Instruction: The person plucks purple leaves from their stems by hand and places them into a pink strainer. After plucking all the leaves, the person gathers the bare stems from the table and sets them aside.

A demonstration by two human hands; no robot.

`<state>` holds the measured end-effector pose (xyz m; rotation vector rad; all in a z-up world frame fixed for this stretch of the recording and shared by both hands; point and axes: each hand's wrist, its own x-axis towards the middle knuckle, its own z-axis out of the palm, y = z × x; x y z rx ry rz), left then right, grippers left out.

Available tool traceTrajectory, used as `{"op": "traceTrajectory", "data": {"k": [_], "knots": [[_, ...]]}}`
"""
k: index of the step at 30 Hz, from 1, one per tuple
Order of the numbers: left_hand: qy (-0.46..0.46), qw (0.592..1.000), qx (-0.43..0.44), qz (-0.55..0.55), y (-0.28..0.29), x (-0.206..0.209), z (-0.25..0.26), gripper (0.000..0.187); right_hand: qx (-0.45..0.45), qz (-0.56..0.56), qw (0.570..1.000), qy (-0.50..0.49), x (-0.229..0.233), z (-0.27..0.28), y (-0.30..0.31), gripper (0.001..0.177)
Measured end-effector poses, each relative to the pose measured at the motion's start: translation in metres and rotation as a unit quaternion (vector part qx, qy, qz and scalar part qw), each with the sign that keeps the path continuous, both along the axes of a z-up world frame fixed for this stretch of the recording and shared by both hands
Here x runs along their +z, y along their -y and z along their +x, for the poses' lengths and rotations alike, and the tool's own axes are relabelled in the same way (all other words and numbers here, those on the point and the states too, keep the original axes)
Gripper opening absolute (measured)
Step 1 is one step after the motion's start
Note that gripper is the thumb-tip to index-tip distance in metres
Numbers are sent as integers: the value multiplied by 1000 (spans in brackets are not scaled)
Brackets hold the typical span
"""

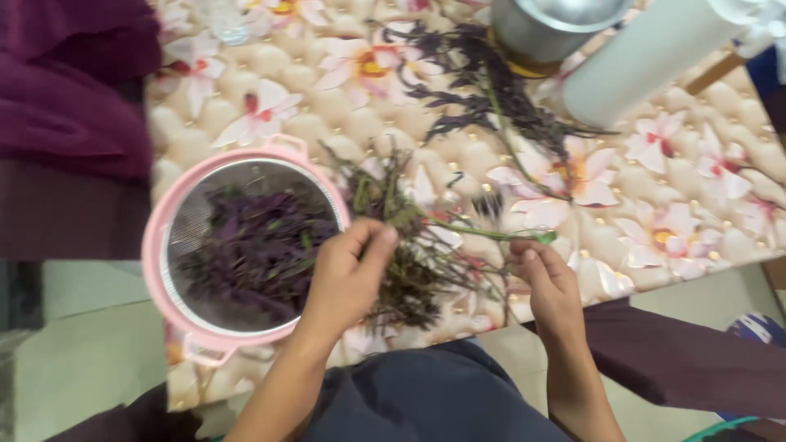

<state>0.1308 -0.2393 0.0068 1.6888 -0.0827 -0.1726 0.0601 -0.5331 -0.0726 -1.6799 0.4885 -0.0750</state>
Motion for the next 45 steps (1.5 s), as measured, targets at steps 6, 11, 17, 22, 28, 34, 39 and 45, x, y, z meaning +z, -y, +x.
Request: {"op": "traceTrajectory", "data": {"k": [6, 11, 17, 22, 28, 34, 39, 45], "knots": [[-125, 937, 165, -282, 50, -14, 58, 25, 19, -78, 997, 3, 15, 5, 30, 30], [-138, 894, 203, -375, 77, -27, 104, 21, 37, -188, 981, -1, 43, 58, 49, 37], [-70, 974, 185, -115, 87, -80, 122, 40, 53, -271, 961, 5, 8, 140, 108, 48], [-87, 984, 155, -5, 76, -89, 104, 78, 7, -497, 867, 28, -93, 174, 170, 62], [-56, 996, 60, 24, 67, -65, 85, 67, -46, -215, 975, -22, -121, 163, 160, 45], [-73, 997, -9, 32, 80, -28, 71, 57, -156, 28, 981, 111, -47, 144, 107, 19], [-18, 996, -76, -35, 96, -11, 57, 45, -53, -86, 968, 228, 14, 95, 45, 17], [-3, 997, -63, -52, 108, 0, 36, 25, 56, -314, 900, 295, 54, 52, -42, 21]]}}
